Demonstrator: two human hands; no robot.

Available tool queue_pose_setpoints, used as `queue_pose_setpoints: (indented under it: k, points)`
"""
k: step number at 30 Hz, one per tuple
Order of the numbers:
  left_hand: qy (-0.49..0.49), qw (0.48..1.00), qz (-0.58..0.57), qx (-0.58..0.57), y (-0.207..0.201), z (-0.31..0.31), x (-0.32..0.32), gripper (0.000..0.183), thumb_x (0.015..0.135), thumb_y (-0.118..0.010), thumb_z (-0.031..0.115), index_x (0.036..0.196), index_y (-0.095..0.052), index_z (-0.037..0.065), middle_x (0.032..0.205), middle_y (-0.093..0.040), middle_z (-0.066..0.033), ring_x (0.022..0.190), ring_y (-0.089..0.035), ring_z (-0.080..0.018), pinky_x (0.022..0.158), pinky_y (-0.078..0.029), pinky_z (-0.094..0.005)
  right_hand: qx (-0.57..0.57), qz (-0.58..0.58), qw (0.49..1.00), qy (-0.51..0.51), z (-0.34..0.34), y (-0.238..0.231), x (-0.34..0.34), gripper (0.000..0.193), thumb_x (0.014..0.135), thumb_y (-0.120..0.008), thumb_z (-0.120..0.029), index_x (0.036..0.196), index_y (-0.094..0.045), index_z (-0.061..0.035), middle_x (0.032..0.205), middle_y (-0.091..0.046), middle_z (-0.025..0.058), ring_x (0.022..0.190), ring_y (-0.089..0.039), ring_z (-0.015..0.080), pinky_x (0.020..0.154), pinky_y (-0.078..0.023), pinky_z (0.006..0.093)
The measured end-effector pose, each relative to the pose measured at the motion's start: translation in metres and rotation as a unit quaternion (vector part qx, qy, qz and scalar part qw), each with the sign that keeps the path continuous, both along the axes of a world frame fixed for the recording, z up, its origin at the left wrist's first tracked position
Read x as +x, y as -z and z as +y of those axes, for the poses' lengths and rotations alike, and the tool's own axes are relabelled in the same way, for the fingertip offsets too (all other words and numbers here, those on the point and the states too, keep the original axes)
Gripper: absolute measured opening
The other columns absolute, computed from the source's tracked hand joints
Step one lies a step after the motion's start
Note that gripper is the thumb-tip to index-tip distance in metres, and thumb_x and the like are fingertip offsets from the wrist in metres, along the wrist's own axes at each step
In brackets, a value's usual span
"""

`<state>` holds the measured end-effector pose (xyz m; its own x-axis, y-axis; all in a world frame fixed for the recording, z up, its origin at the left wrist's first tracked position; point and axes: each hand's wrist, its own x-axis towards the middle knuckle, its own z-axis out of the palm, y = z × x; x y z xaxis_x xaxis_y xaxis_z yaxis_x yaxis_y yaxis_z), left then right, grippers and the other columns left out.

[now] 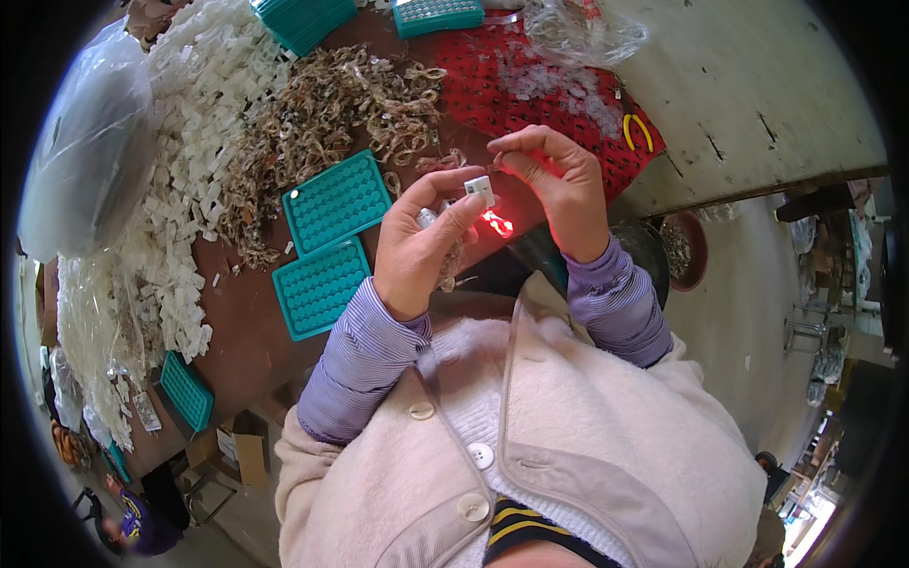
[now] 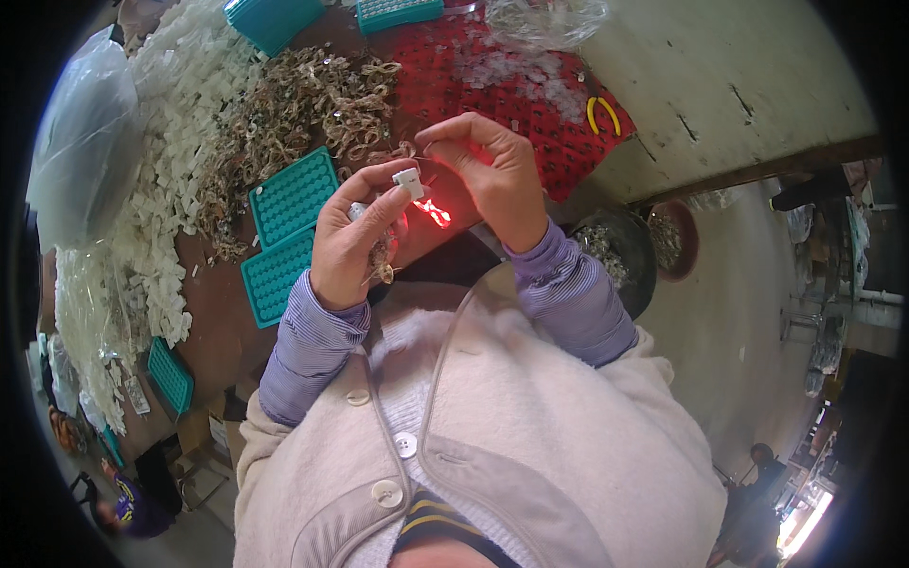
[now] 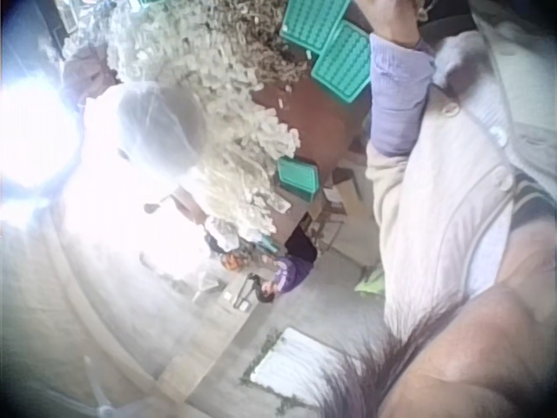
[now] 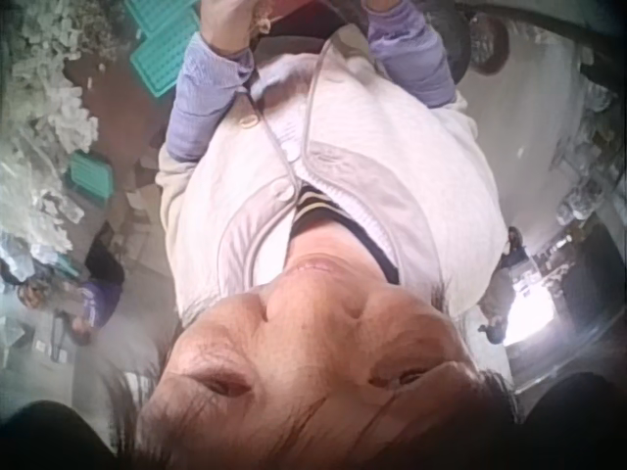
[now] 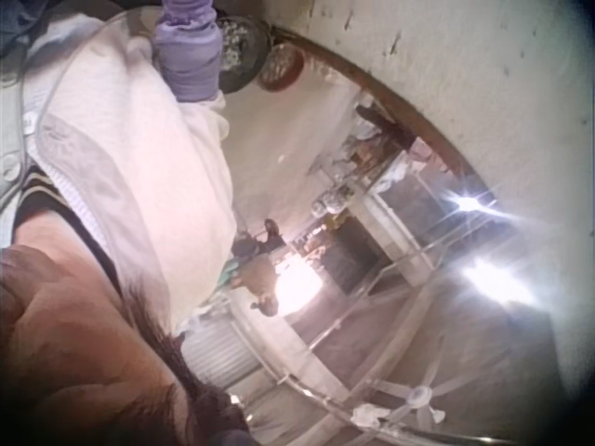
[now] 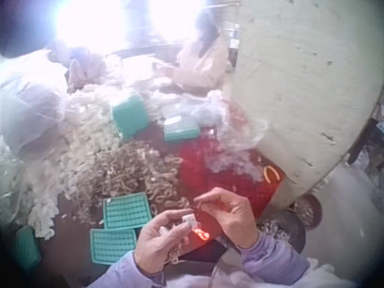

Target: The person assembles small white plastic housings with metal contacts and LED components. They pick up parts from a cluttered table, insert contacts into housings, and test the LEDs by pressing them to produce a red light. Completed units are placed into a teal tray.

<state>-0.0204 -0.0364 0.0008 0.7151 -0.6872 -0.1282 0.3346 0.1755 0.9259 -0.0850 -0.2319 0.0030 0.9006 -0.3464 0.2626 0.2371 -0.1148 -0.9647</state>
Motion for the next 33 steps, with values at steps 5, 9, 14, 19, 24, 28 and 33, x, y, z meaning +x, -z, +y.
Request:
queue_pose_setpoints:
  k: [5, 9, 14, 19, 24, 28, 33]
  points:
    - [0.006, 0.992, 0.128, -0.012, 0.005, 0.013, -0.002, 0.030, 0.106, -0.072, 0.019, 0.133, -0.070, 0.004, 0.097, -0.072, 0.0007, 0.078, -0.065, -0.0032, 0.058, -0.050, -0.0193, -0.021, -0.014, 0.999, 0.029, 0.026, 0.002, -0.005, 0.011, 0.100, -0.074, -0.001, 0.110, -0.069, -0.0028, 0.102, -0.077, 0.0052, 0.098, -0.073, 0.0115, 0.088, -0.059, 0.0276]
    - [-0.009, 0.986, 0.164, -0.041, 0.007, 0.014, -0.010, 0.026, 0.107, -0.070, 0.018, 0.130, -0.070, 0.005, 0.091, -0.071, 0.0011, 0.072, -0.064, -0.0026, 0.051, -0.047, -0.0186, -0.012, -0.055, 0.998, -0.006, 0.035, 0.004, -0.011, 0.009, 0.101, -0.072, 0.000, 0.107, -0.067, -0.0025, 0.106, -0.075, 0.0084, 0.099, -0.073, 0.0145, 0.085, -0.059, 0.0301]
    - [0.021, 0.987, 0.138, -0.083, 0.010, 0.016, -0.014, 0.019, 0.106, -0.072, 0.018, 0.121, -0.071, 0.005, 0.087, -0.071, -0.0004, 0.059, -0.060, -0.0028, 0.049, -0.045, -0.0179, -0.084, -0.053, 0.995, -0.015, 0.035, -0.001, -0.026, 0.006, 0.101, -0.068, 0.002, 0.104, -0.064, -0.0009, 0.109, -0.071, 0.0132, 0.096, -0.071, 0.0194, 0.082, -0.058, 0.0324]
    - [0.008, 0.989, 0.116, -0.091, 0.011, 0.021, -0.014, 0.015, 0.105, -0.074, 0.015, 0.115, -0.071, 0.004, 0.088, -0.072, -0.0004, 0.063, -0.062, -0.0030, 0.052, -0.046, -0.0183, -0.024, -0.040, 0.998, -0.047, 0.041, -0.003, -0.032, 0.006, 0.104, -0.064, 0.005, 0.108, -0.063, 0.0004, 0.116, -0.070, 0.0137, 0.100, -0.071, 0.0151, 0.083, -0.061, 0.0297]
    - [0.000, 0.986, 0.137, -0.090, 0.010, 0.030, -0.012, 0.013, 0.104, -0.075, 0.015, 0.112, -0.071, 0.005, 0.088, -0.072, -0.0002, 0.071, -0.064, -0.0039, 0.058, -0.049, -0.0192, -0.193, -0.102, 0.976, -0.006, 0.048, -0.001, -0.027, 0.009, 0.095, -0.068, 0.009, 0.098, -0.064, 0.0003, 0.109, -0.071, 0.0134, 0.100, -0.072, 0.0225, 0.086, -0.057, 0.0361]
    - [0.021, 0.984, 0.157, -0.084, 0.012, 0.041, -0.008, 0.013, 0.103, -0.076, 0.014, 0.110, -0.071, 0.004, 0.088, -0.072, 0.0000, 0.074, -0.065, -0.0043, 0.062, -0.051, -0.0200, 0.039, -0.030, 0.996, -0.077, 0.053, 0.003, -0.025, 0.013, 0.093, -0.068, 0.010, 0.100, -0.065, -0.0002, 0.111, -0.069, 0.0155, 0.102, -0.071, 0.0241, 0.086, -0.057, 0.0358]
    - [0.025, 0.989, 0.128, -0.074, 0.014, 0.042, -0.007, 0.015, 0.103, -0.076, 0.015, 0.110, -0.071, 0.003, 0.094, -0.073, -0.0023, 0.082, -0.065, -0.0056, 0.072, -0.053, -0.0213, -0.032, -0.049, 0.997, -0.053, 0.058, 0.009, -0.021, 0.015, 0.093, -0.069, 0.009, 0.105, -0.066, -0.0004, 0.112, -0.069, 0.0157, 0.102, -0.071, 0.0249, 0.088, -0.056, 0.0348]
